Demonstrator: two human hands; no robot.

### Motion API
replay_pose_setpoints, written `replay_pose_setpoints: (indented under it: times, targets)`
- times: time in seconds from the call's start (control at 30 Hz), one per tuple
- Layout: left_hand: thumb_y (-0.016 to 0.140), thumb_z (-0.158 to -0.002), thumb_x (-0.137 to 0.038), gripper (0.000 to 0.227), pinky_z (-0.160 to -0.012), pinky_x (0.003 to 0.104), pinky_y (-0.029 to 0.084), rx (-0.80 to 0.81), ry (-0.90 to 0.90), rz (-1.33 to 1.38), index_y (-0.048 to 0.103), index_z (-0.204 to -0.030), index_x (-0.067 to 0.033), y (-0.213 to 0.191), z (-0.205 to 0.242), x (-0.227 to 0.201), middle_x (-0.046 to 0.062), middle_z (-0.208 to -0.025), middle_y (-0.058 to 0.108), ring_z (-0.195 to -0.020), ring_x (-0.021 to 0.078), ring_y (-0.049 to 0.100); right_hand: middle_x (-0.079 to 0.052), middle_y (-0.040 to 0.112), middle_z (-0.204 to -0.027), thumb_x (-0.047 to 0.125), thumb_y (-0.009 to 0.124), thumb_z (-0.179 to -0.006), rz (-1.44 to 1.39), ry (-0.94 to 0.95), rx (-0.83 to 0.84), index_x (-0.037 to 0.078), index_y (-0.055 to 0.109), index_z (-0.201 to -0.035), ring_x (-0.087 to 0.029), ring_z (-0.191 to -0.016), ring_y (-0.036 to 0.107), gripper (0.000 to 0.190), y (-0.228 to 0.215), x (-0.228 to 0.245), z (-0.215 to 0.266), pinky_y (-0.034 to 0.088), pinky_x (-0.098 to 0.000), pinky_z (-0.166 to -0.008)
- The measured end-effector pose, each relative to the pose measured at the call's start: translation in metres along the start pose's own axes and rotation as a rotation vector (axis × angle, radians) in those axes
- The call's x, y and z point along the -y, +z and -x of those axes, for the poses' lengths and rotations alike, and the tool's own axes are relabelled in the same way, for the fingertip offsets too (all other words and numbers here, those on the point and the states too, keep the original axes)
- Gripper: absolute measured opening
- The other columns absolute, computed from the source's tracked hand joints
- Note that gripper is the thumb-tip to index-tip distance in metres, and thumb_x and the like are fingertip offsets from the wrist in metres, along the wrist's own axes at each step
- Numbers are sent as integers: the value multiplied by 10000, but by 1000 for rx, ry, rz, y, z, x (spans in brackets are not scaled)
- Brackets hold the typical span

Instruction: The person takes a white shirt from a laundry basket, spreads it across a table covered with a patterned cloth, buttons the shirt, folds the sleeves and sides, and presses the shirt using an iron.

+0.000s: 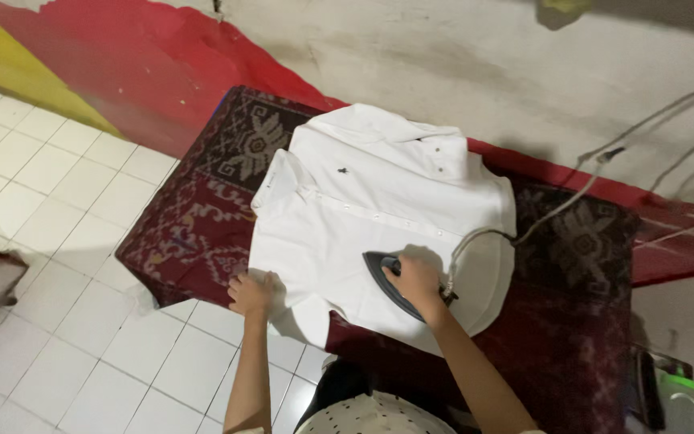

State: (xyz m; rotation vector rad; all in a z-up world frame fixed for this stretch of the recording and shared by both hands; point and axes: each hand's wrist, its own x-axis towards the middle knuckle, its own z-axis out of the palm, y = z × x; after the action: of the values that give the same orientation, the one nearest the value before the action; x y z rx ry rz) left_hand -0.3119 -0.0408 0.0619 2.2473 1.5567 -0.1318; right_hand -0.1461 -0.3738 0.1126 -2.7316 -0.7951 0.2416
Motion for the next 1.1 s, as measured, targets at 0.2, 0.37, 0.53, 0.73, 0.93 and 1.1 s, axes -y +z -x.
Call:
replay_pose_setpoints:
  times: [0.2,0.37,0.53,0.73,0.93,1.1]
  targets:
    - [706,-947,-257,381,-867,399,533,264,-106,881,655,-1212,12,15,-61,48,152,-1094,712,-987,254,659,-114,735,-789,509,746,-803,-69,-330,137,90,764,-921,-279,-650,715,436,0,38,-35,559,-430,-562]
    - [725,-927,-230,185,-751,304,507,393,-126,1109,710,-982,-54,26,-77,69,33,-898,715,-813,136,624,-143,743,-826,542,700,-887,-36,26,90,82,734,-1055,-316,-723,725,491,19,100,-56,584,-447,-640]
    - [747,-945,-258,214,-672,268,421,323,20,1188,688,-939,-53,40,-65,83,-12,-856,627,-756,91,497,-147,739,-879,513,715,-868,-86,50,83,85,733,-1063,-337,-791,721,470,26,159,-82,576,-475,-678]
    - [758,-926,-285,296,-750,278,504,342,66,959,662,-1025,-23,38,-67,77,46,-905,694,-802,119,605,-145,747,-897,532,727,-856,-104,13,63,88,750,-1024,-332,-814,722,475,36,184,-87,568,-456,-706]
    - [709,-927,-204,255,-755,319,514,377,98,970,656,-1058,7,35,-70,80,82,-927,702,-823,161,628,-146,757,-884,549,697,-901,-111,167,134,73,739,-1033,-310,-775,744,496,40,168,-55,575,-429,-682]
    - [695,-932,-208,222,-759,306,515,378,79,1006,644,-1031,-16,39,-71,80,55,-926,702,-820,142,628,-132,759,-856,659,714,-774,-84,62,91,116,773,-1038,-291,-754,729,607,35,81,8,571,-425,-690]
